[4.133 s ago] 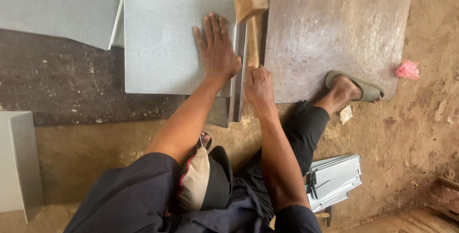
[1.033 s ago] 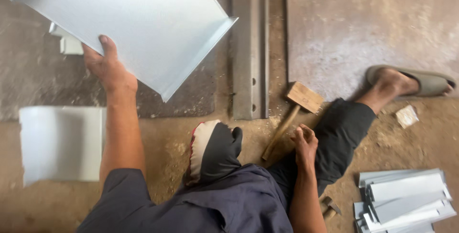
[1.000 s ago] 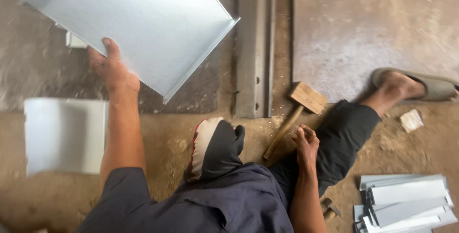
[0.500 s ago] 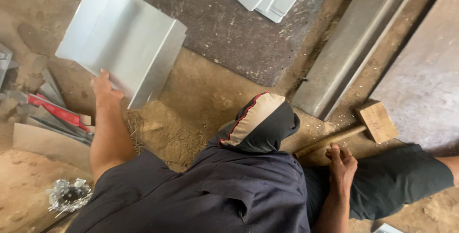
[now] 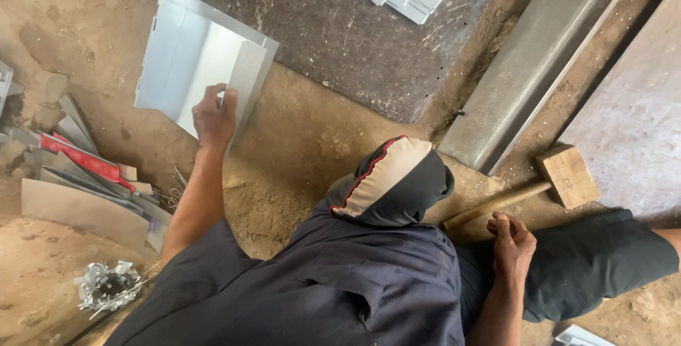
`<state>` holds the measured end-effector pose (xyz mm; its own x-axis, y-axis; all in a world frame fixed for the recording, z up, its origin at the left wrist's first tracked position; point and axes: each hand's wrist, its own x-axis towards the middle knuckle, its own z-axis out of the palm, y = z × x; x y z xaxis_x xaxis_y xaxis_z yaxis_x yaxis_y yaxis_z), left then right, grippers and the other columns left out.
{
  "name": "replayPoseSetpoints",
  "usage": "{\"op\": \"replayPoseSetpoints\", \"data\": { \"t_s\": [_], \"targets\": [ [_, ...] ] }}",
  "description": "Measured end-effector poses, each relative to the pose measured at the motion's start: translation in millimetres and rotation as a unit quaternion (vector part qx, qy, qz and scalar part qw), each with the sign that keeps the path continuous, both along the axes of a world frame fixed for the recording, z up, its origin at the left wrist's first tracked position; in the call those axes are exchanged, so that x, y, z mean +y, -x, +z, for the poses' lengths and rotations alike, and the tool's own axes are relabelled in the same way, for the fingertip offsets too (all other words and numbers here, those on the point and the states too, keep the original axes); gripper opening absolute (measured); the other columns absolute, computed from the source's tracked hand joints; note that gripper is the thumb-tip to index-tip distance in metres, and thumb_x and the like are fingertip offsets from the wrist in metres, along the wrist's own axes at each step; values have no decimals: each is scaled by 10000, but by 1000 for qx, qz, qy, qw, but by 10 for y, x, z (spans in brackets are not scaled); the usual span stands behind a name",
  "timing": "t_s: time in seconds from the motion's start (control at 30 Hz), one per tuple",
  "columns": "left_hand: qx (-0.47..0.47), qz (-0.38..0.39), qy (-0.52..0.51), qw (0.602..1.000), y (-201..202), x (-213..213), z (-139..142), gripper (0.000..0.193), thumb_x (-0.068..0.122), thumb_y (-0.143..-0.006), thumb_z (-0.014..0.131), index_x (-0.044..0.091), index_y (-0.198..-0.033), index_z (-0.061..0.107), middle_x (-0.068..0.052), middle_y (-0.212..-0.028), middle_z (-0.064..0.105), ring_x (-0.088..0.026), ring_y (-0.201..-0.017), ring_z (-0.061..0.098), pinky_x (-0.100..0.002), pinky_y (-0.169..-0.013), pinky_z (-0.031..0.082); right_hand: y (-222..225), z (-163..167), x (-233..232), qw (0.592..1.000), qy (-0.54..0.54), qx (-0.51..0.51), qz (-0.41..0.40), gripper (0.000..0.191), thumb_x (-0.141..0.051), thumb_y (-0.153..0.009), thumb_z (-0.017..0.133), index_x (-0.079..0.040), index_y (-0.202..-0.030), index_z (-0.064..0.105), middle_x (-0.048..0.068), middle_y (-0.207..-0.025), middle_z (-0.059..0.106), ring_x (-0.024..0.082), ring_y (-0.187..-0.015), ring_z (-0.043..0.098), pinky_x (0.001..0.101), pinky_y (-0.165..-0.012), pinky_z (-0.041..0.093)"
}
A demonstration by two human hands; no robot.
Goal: The person sits on the ground and bends sheet metal panels by hand, folding edges over a metal form and tapping them flat with a wooden mallet. They finish each panel, set it on a stack of completed panels, and pull the next flat panel to continue bending.
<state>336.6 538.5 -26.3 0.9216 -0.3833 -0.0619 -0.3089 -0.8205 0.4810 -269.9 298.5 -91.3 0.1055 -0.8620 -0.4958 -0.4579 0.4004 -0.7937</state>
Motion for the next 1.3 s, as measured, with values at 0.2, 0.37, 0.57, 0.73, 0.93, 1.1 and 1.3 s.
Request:
{"op": "replayPoseSetpoints", "data": {
  "t_s": [0.2,0.37,0.57,0.73,0.93,1.1,1.3],
  "targets": [
    [-155,-189,25,969,-70,-153,76,314,255,-1052,571,26,-1258,634,-251,-1019,731,-447,-904,708,-519,-806,555,-18,20,-18,1000,-8,2,-8,308,-166,-1037,621,102,-1168,695,193,-976,737,233,-916,729,295,-849,548],
    [-73,-134,-60,986,-324,-254,-110,351,299,-1071,537,89,-1333,637,-278,-961,712,-494,-930,665,-577,-843,509,-44,19,-28,1000,-8,0,-6,305,-173,-1039,627,99,-1156,701,183,-972,736,230,-917,724,296,-852,549],
    [-53,-143,-44,987,-276,-292,-324,428,441,-1103,494,143,-1379,628,-197,-1255,694,-480,-1105,622,-567,-965,486,-109,158,-14,1000,9,11,-17,325,-197,-1017,632,95,-1136,712,184,-934,743,231,-888,720,305,-827,541],
    [-99,-97,-94,986,-137,-441,-174,402,330,-1077,550,83,-1382,631,-230,-1184,670,-454,-1096,599,-588,-936,451,-103,376,55,995,50,79,-25,322,-206,-1005,639,93,-1091,720,181,-897,753,230,-841,723,302,-779,531],
    [-180,-290,148,928,87,-1948,-96,230,121,-1071,639,50,-1289,656,-149,-1222,667,-293,-1024,662,-452,-926,537,-60,380,16,994,25,-55,-87,308,-176,-1023,614,100,-1104,722,162,-915,735,205,-843,698,291,-807,535],
    [-100,-341,-33,934,489,-3373,-269,515,180,-858,777,115,-1321,560,-196,-1143,641,-384,-1087,622,-493,-912,510,-27,357,59,998,28,39,-37,328,-236,-1006,621,62,-1084,734,120,-889,757,178,-831,713,286,-791,543],
    [-78,-330,-179,923,717,-3981,-246,664,74,-943,691,181,-1525,390,-233,-1193,651,-433,-1100,650,-560,-900,516,47,546,384,987,39,-6,-154,264,-206,-1014,631,25,-1078,742,93,-887,755,148,-844,690,270,-809,530]
  ]
}}
